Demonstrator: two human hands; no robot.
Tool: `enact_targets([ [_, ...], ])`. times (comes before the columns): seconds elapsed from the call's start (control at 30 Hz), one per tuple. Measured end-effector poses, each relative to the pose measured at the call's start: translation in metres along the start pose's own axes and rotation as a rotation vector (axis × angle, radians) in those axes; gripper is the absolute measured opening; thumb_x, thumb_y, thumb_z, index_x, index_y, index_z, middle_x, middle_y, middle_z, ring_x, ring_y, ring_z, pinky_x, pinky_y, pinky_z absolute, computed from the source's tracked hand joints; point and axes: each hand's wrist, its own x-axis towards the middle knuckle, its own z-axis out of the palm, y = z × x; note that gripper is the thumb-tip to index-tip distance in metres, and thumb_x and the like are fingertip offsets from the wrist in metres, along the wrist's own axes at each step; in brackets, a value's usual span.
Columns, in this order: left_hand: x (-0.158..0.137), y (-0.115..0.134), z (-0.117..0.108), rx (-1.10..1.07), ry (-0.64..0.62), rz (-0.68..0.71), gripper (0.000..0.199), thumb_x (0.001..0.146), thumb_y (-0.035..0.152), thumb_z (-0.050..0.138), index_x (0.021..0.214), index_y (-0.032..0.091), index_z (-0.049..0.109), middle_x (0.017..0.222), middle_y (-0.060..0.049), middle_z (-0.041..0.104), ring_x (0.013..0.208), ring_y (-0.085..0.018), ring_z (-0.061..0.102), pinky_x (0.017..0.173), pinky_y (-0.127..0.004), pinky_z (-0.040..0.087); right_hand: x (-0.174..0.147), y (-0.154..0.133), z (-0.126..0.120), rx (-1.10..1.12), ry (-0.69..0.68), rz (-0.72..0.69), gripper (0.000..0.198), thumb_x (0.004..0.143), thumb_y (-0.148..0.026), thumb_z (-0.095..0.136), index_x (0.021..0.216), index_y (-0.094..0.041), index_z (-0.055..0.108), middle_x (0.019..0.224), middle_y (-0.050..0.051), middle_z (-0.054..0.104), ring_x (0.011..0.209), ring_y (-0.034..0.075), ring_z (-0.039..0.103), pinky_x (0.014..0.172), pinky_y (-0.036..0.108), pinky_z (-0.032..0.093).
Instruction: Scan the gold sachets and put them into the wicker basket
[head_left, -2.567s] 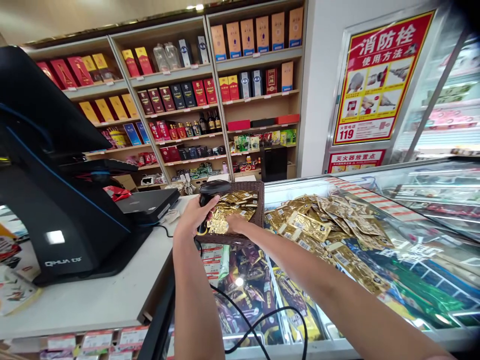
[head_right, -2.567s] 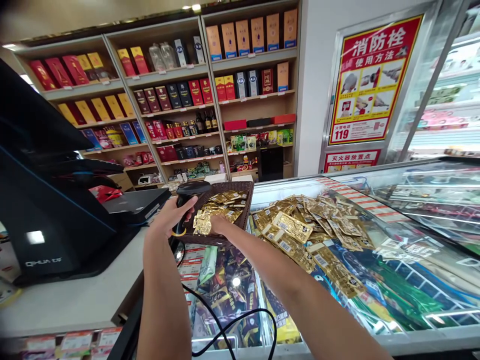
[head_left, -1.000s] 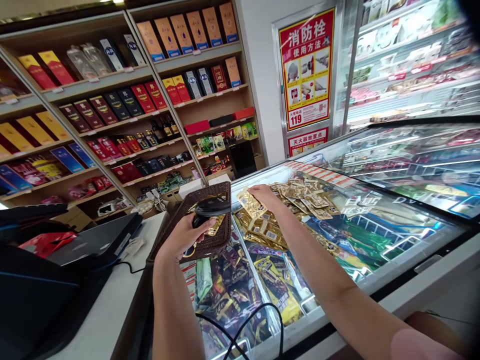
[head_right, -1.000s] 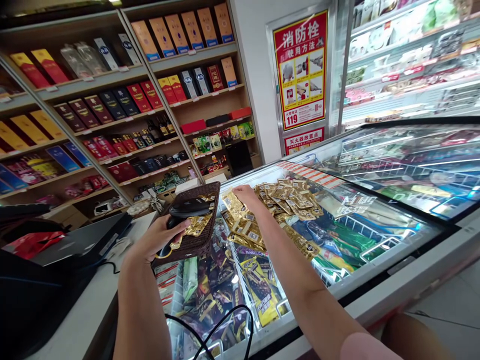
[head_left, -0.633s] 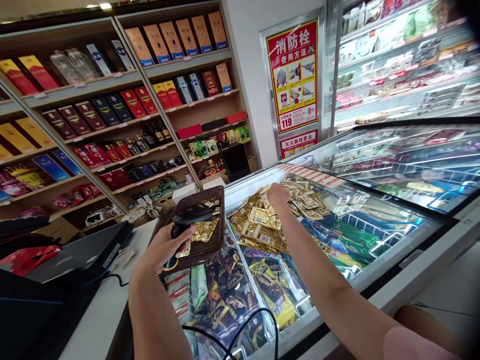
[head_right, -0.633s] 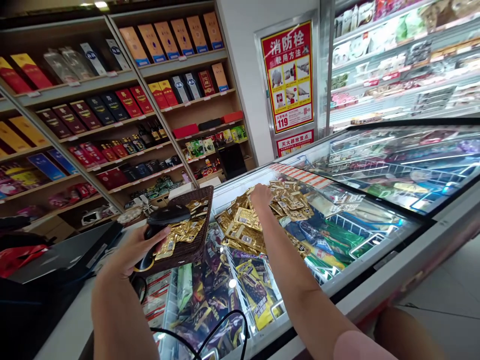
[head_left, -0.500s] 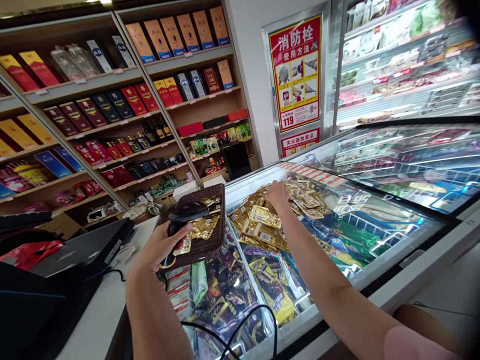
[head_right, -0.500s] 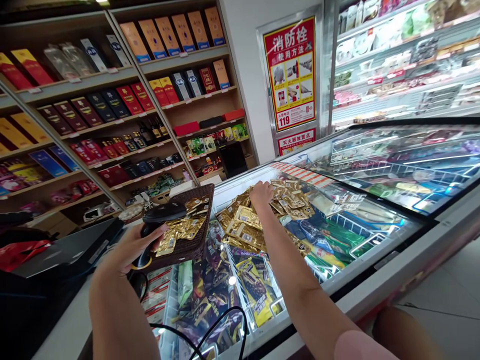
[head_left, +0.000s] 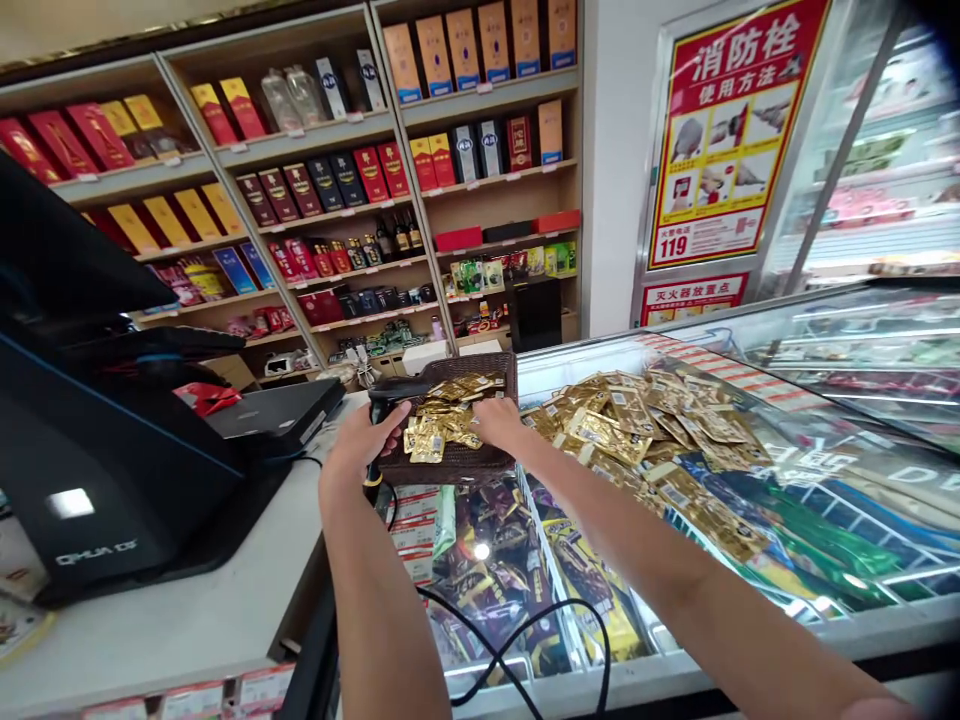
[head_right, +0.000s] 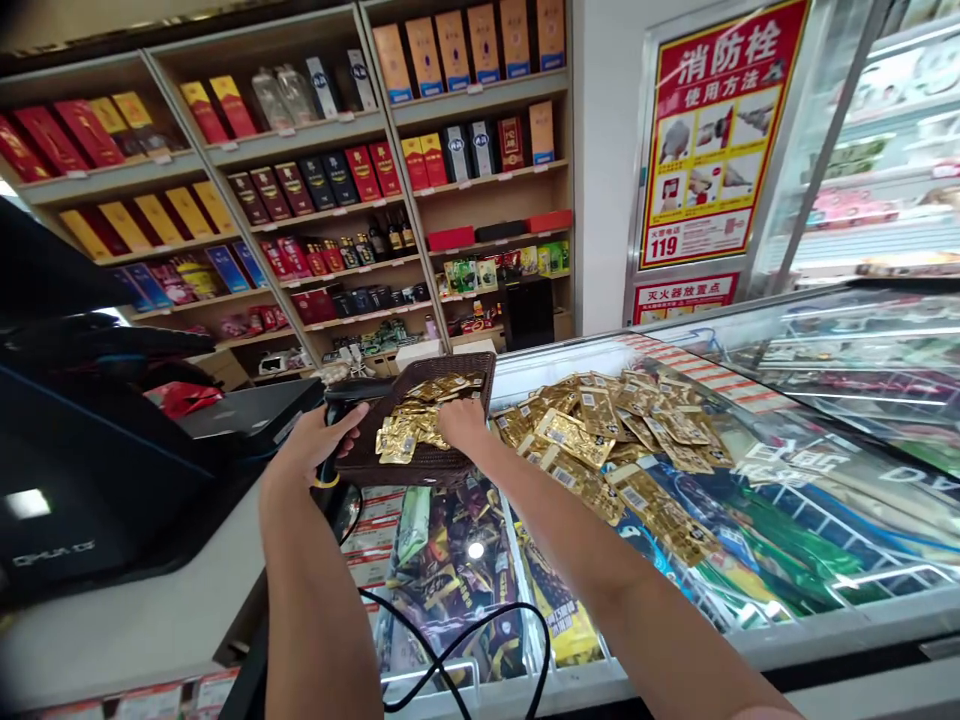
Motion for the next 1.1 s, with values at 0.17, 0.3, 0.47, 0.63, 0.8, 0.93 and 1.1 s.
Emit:
enact_targets([
  [0.17,-0.005,0.004,0.002,-0.02,-0.09,0.005,0.052,0.062,0.067,0.075,0.077,0.021,0.055,0.064,0.001,0.06,0.054,-0.014,0.054,0.052,-0.027,0.043,0.014,-0.029,0.02,-0.065,-0.128,-0.076,0.04,0.082,-0.04,0.074,0.109,-0.01,0.073,0.107,0.021,0.074,0.105,0.034,0.069,0.091,0.044,0.05],
  [0.3,-0.012,0.015,0.007,-0.01,-0.115,0.021,0.047,0.065,0.063,0.074,0.072,0.022,0.053,0.061,0.001,0.058,0.051,-0.014,0.051,0.05,-0.026,0.039,0.006,-0.022,0.023,-0.087,-0.076,-0.133,0.02,0.088,-0.009,0.06,0.099,-0.014,0.076,0.108,0.018,0.075,0.107,0.03,0.069,0.086,0.037,0.052],
  [0.47,-0.015,0.02,0.009,-0.042,-0.139,0.048,0.05,0.063,0.065,0.074,0.072,0.021,0.053,0.061,0.002,0.056,0.051,-0.013,0.049,0.05,-0.026,0.037,-0.01,0.0,0.001,-0.034,0.119,-0.063,0.037,0.094,-0.007,0.046,0.127,-0.013,0.063,0.109,0.02,0.073,0.105,0.03,0.069,0.084,0.038,0.053],
  [0.63,-0.013,0.025,0.013,-0.049,-0.161,0.072,0.053,0.062,0.069,0.073,0.073,0.022,0.05,0.064,0.002,0.056,0.053,-0.014,0.049,0.052,-0.026,0.038,-0.029,0.042,-0.001,0.459,0.425,-0.157,0.029,0.098,-0.012,0.046,0.113,-0.017,0.071,0.109,0.01,0.074,0.099,0.021,0.07,0.088,0.03,0.053],
  [0.8,-0.02,0.041,0.025,-0.017,-0.185,0.108,0.052,0.065,0.068,0.071,0.073,0.022,0.05,0.059,0.002,0.054,0.052,-0.013,0.047,0.052,-0.025,0.035,-0.032,0.078,0.02,0.576,0.807,-0.189,0.018,0.086,-0.01,0.061,0.093,-0.019,0.074,0.111,0.01,0.071,0.105,0.023,0.067,0.097,0.039,0.052],
  [0.93,-0.024,0.049,0.037,-0.001,-0.278,0.153,0.049,0.07,0.067,0.069,0.072,0.022,0.05,0.059,0.003,0.052,0.052,-0.013,0.046,0.051,-0.025,0.033,-0.025,0.096,0.018,0.6,0.931,-0.244,0.014,0.084,-0.012,0.063,0.088,-0.021,0.073,0.108,0.009,0.071,0.101,0.023,0.067,0.093,0.04,0.054],
  [1.1,-0.02,0.05,0.047,0.044,-0.308,0.215,0.049,0.071,0.066,0.069,0.073,0.021,0.049,0.062,0.004,0.052,0.054,-0.012,0.047,0.052,-0.024,0.034,-0.026,0.116,0.007,0.626,0.911,-0.319,0.011,0.082,-0.013,0.065,0.086,-0.021,0.071,0.109,0.009,0.071,0.1,0.022,0.068,0.092,0.039,0.053],
])
